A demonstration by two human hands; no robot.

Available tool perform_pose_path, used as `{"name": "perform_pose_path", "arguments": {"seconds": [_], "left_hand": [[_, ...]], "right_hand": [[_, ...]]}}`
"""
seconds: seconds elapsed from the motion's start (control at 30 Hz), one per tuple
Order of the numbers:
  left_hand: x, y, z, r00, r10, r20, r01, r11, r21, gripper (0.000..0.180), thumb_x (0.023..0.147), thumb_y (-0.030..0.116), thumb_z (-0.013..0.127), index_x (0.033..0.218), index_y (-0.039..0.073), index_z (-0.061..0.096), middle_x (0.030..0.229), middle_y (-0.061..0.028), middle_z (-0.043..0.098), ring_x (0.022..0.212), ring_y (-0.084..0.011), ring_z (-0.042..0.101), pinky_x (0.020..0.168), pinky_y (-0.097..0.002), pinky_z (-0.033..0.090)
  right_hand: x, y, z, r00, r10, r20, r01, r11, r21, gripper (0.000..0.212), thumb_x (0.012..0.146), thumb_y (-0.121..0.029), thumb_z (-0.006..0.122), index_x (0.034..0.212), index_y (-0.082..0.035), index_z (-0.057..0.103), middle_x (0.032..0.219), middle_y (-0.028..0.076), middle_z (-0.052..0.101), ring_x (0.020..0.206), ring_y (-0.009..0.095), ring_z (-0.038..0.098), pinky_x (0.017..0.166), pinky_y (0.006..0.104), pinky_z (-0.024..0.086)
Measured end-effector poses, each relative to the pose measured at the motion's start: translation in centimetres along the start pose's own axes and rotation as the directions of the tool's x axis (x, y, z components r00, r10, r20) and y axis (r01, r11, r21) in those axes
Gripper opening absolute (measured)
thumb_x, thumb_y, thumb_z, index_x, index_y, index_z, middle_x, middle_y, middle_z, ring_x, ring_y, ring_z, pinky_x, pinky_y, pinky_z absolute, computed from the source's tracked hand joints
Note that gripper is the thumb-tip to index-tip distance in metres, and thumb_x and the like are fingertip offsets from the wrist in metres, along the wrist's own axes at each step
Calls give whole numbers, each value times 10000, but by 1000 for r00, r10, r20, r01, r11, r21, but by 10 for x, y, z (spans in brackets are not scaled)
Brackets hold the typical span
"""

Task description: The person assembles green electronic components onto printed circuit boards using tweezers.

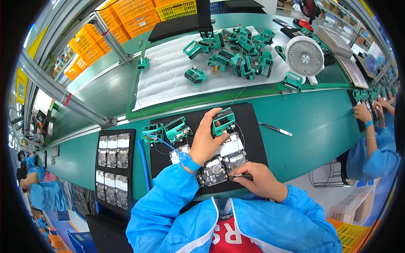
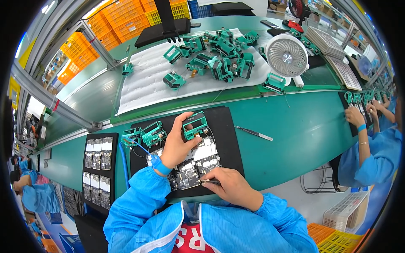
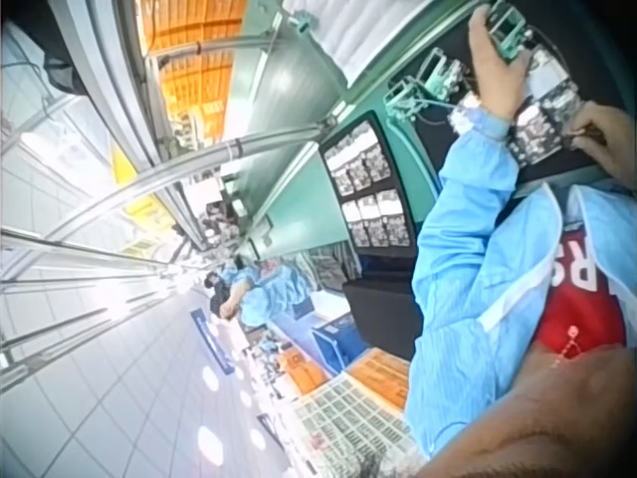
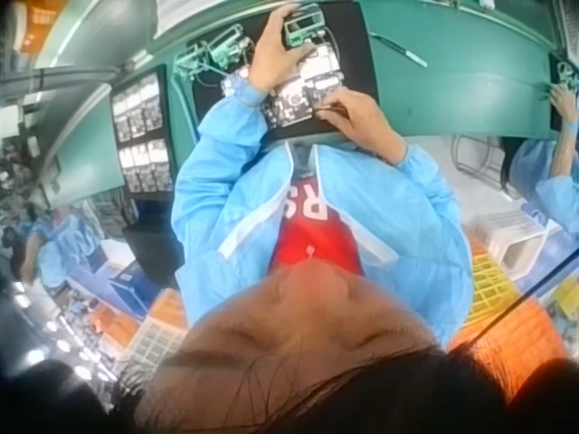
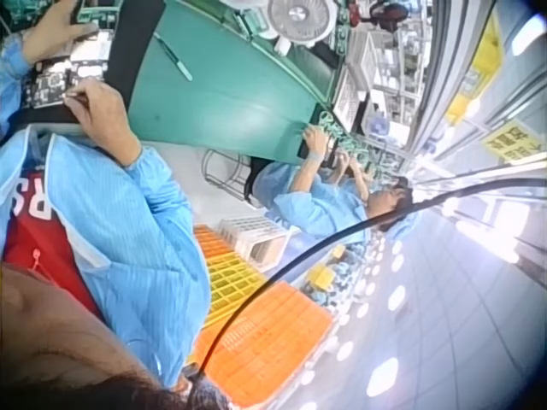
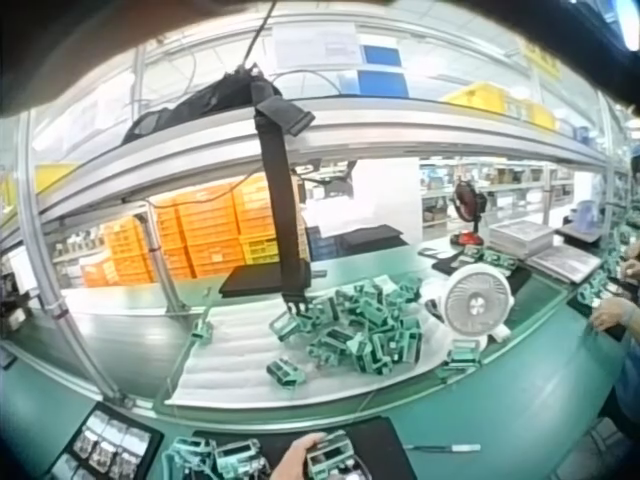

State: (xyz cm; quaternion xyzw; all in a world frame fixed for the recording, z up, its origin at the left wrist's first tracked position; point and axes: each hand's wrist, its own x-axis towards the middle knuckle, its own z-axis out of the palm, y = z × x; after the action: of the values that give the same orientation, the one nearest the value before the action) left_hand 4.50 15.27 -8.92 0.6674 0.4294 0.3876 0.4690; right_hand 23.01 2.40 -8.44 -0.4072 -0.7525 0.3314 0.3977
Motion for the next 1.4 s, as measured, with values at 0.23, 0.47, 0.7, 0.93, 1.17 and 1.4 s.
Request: {"name": "perform_pose_path", "arguments": {"seconds": [0.23, 0.47, 0.7, 0.93, 1.17, 1.4], "left_hand": [[-2, 9, 3, 989, 147, -1, -143, 963, 229, 743, 781, -54, 735, 1433, 132, 431, 1215, -95, 548, 1029, -212, 580, 891, -339, 515], [-3, 8, 1, 996, 95, -1, -93, 984, 154, 769, 794, -36, 739, 1458, 153, 398, 1216, -93, 548, 1046, -203, 574, 894, -347, 515], [-2, 2, 0, 999, 44, -20, -42, 996, 81, 812, 794, -49, 740, 1474, 191, 367, 1178, -129, 545, 947, -220, 621, 813, -343, 546], [-3, 1, -1, 999, 37, -7, -37, 996, 87, 813, 833, -63, 722, 1491, 216, 335, 1130, -118, 544, 836, -169, 644, 702, -303, 584], [0, 2, 3, 946, 322, -41, -300, 915, 271, 796, 831, -56, 725, 1486, 198, 352, 1139, -114, 533, 897, -158, 624, 752, -299, 565], [-4, -3, 4, 997, 61, -55, -58, 996, 62, 801, 827, -49, 743, 1485, 205, 362, 1124, -110, 526, 929, -152, 611, 763, -285, 556]], "right_hand": [[-3, -44, -47, 948, 149, -281, 24, 848, 529, 131, 988, 2, 521, 1079, 4, 427, 957, 216, 681, 857, 245, 713, 782, 391, 598], [34, -42, -72, 974, 99, -205, -16, 927, 374, 157, 997, -43, 539, 1138, -10, 479, 1050, 166, 669, 911, 174, 678, 830, 339, 567], [37, 0, -21, 990, -96, 107, 109, 985, -132, 228, 849, -87, 710, 1043, -35, 602, 925, 155, 646, 859, 356, 650, 749, 420, 530], [34, 6, -15, 990, -109, 93, 126, 971, -204, 240, 835, -81, 712, 1044, -42, 601, 955, 152, 655, 886, 355, 654, 773, 435, 532], [34, 1, -16, 992, -26, 124, 52, 977, -208, 239, 817, -69, 735, 1023, -58, 614, 1113, 139, 710, 1031, 359, 679, 1012, 460, 511], [34, 4, -14, 987, -125, 101, 146, 960, -238, 242, 841, -87, 706, 1051, -50, 590, 1025, 131, 677, 952, 342, 668, 988, 459, 522]]}}
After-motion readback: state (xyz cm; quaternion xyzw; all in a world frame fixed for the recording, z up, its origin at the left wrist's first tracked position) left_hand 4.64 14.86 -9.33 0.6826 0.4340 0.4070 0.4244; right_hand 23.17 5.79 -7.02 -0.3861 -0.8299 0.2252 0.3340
